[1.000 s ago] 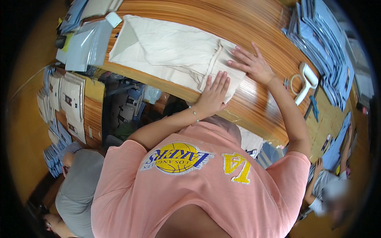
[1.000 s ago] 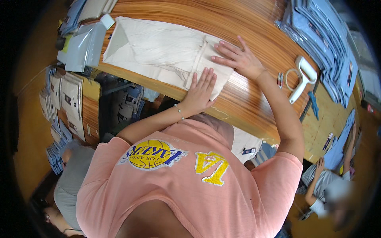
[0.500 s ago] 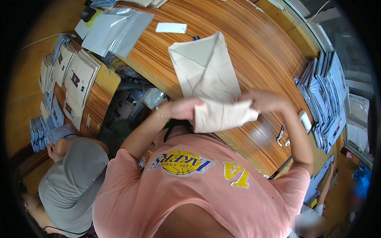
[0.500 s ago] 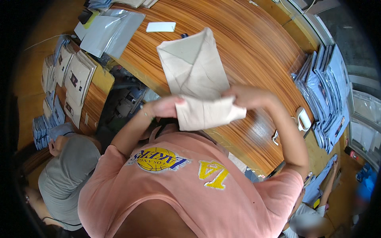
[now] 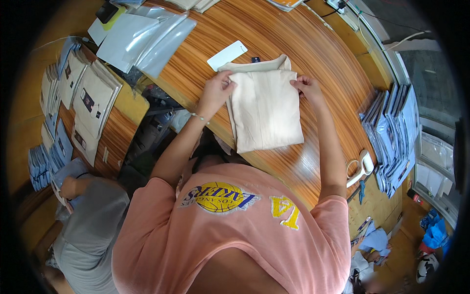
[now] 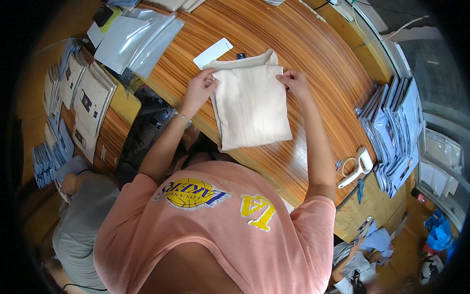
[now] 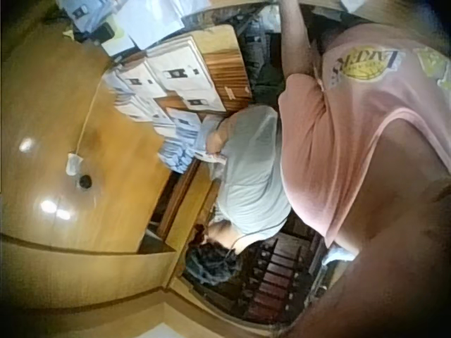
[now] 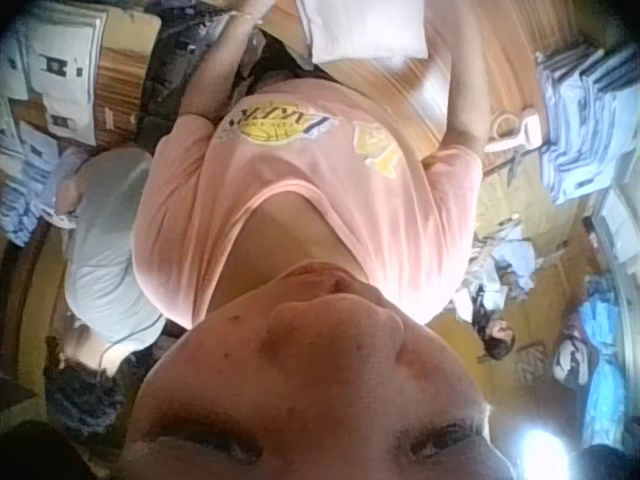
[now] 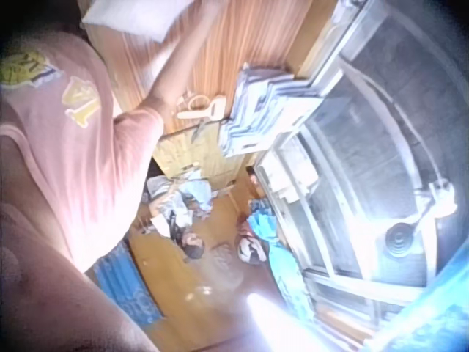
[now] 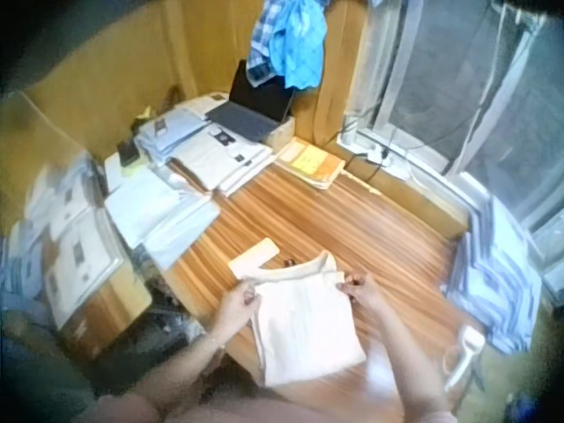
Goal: The person folds a light-colored t-shirt on a wooden table, attaches a tag to the collar area, and places the folded garment into a clear plastic bag. The person then repeats the process with another light-colored t-shirt, folding it and placing it in a bag.
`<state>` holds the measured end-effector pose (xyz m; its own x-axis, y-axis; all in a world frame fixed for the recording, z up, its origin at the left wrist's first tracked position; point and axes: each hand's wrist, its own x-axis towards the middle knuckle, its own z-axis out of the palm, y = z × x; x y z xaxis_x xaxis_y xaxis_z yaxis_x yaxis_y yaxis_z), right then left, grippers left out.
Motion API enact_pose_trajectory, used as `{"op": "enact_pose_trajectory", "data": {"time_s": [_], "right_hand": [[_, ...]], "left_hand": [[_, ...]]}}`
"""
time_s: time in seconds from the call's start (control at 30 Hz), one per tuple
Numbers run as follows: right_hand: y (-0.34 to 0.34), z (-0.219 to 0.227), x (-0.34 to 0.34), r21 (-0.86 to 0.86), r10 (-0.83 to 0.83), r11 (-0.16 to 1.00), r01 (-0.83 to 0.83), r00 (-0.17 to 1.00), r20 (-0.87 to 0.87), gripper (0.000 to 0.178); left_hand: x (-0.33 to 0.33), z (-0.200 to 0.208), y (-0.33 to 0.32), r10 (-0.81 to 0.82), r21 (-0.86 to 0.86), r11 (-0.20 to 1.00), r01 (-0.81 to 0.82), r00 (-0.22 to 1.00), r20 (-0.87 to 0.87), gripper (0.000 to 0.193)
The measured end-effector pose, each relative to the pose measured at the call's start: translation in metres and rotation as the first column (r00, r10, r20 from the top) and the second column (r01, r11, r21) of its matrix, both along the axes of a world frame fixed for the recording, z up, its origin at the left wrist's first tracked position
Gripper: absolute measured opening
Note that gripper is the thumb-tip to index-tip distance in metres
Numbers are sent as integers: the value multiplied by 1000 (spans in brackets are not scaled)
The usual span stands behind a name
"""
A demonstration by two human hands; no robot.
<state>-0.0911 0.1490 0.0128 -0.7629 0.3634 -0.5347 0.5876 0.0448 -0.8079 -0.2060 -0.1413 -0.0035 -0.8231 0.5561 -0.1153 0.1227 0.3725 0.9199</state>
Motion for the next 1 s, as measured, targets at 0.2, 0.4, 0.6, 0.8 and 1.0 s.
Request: {"op": "enact_pose_trajectory", "data": {"time_s": [0.2,0.4,0.6,0.8,1.0], "right_hand": [[-16,10,-15,3,27,1000,-26,997,-68,15],[-11,-10,-37,-116,-77,992,44,951,-299,20],[-26,-23,-52,-195,-348,933,303,899,-267,18],[-23,-31,-63,-126,-284,958,258,916,-284,19],[-33,-18,-52,-385,-140,922,-44,889,-436,29]], "left_hand": [[-1,-14,-4,145,35,989,-142,985,-96,15],[-11,-15,-10,66,3,998,-68,964,-259,12],[-27,-27,-5,223,139,955,-264,941,255,11],[-33,-21,-8,214,164,932,-323,857,469,15],[-27,-22,-3,201,40,976,-215,954,223,18]]}}
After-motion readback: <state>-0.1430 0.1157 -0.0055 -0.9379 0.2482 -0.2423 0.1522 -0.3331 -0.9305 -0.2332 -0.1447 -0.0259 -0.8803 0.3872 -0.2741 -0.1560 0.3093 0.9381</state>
